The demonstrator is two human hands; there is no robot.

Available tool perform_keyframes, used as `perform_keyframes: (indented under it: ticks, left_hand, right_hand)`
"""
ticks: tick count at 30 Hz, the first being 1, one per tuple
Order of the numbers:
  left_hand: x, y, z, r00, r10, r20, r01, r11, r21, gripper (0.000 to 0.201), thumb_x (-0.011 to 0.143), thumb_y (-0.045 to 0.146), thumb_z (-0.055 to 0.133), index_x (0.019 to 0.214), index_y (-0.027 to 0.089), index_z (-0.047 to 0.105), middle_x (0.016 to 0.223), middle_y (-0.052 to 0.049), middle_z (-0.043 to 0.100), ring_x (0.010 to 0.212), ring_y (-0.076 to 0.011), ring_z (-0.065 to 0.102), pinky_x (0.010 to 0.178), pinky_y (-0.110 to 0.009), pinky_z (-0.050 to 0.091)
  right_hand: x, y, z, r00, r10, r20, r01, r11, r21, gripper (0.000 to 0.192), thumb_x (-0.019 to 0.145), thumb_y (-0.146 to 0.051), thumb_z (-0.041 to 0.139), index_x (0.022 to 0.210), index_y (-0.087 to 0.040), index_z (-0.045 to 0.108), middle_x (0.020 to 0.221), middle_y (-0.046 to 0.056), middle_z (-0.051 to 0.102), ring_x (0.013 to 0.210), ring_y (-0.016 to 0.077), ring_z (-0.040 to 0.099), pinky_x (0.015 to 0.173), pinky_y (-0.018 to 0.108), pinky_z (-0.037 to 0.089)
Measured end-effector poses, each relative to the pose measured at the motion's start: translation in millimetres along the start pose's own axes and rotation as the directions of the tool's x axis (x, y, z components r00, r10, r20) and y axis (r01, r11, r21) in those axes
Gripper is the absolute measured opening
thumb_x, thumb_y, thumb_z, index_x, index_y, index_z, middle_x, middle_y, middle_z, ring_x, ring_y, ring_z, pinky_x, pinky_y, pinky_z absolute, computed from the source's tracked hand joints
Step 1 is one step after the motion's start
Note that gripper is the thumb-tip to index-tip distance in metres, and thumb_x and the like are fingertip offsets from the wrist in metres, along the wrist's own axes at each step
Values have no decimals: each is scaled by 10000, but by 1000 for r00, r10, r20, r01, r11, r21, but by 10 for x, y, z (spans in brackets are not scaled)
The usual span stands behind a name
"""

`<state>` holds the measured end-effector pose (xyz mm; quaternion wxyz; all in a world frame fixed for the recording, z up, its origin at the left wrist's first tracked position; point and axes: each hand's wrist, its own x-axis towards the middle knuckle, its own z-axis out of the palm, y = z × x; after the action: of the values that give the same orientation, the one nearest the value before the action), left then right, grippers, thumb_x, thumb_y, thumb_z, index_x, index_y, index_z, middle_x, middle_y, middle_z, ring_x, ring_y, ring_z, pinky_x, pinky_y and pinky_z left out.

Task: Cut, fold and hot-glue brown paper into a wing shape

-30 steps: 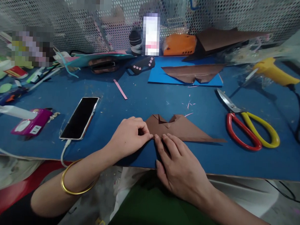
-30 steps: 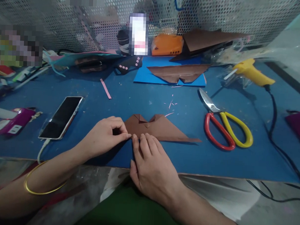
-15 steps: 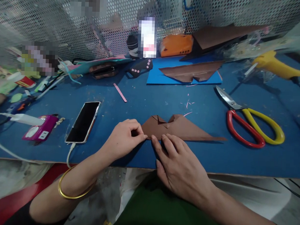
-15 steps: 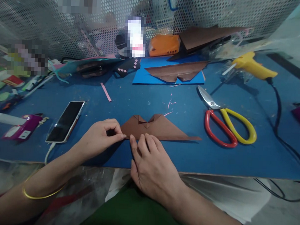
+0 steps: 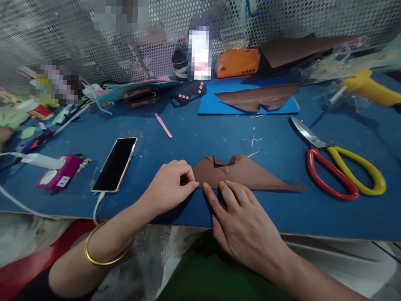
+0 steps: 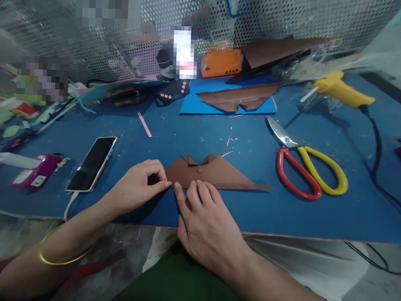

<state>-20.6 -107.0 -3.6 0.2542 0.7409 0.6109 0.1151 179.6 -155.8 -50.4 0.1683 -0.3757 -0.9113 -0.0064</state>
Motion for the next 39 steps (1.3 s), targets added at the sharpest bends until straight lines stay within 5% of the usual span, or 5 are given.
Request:
perform_keyframes:
  ticks: [12, 21, 29, 39]
  left_hand:
    - [-7, -23, 24, 999, 26, -21, -26, 999, 25, 215, 803, 193, 625, 610, 207, 532, 735, 8, 603, 790, -188, 547, 713, -338, 388]
    - [-171, -238, -165, 996, -83, -16, 81, 992, -94, 206, 839, 325, 592, 689, 227, 692, 804, -13, 718, 772, -190, 639, 752, -346, 465]
    - [-210, -266, -113, 988, -129, -83, 113, 979, -171, 189, 799, 355, 667, 658, 229, 676, 773, -7, 698, 754, -187, 630, 724, -343, 465]
    - [-256, -307, -29, 989, -41, -143, 23, 992, -124, 221, 805, 255, 651, 605, 212, 566, 749, 10, 645, 797, -181, 571, 775, -362, 406]
  right_hand:
    - [159, -151, 19, 999, -37, -24, 39, 997, 71, 541, 923, -230, 415, 1359, 81, 493, 1219, 244, 581, 1107, 344, 507, 962, 473, 484]
    - [118, -122, 54, 997, -61, -51, 65, 996, 69, 551, 933, -215, 415, 1387, 91, 471, 1228, 243, 597, 1158, 346, 528, 982, 462, 494]
    - [121, -123, 58, 998, -53, -28, 55, 997, 63, 565, 924, -214, 413, 1419, 54, 457, 1223, 230, 610, 1156, 327, 540, 967, 460, 519]
    - [121, -125, 54, 997, -70, -34, 72, 996, 52, 549, 922, -204, 418, 1407, 46, 482, 1213, 224, 612, 1142, 325, 546, 965, 451, 516]
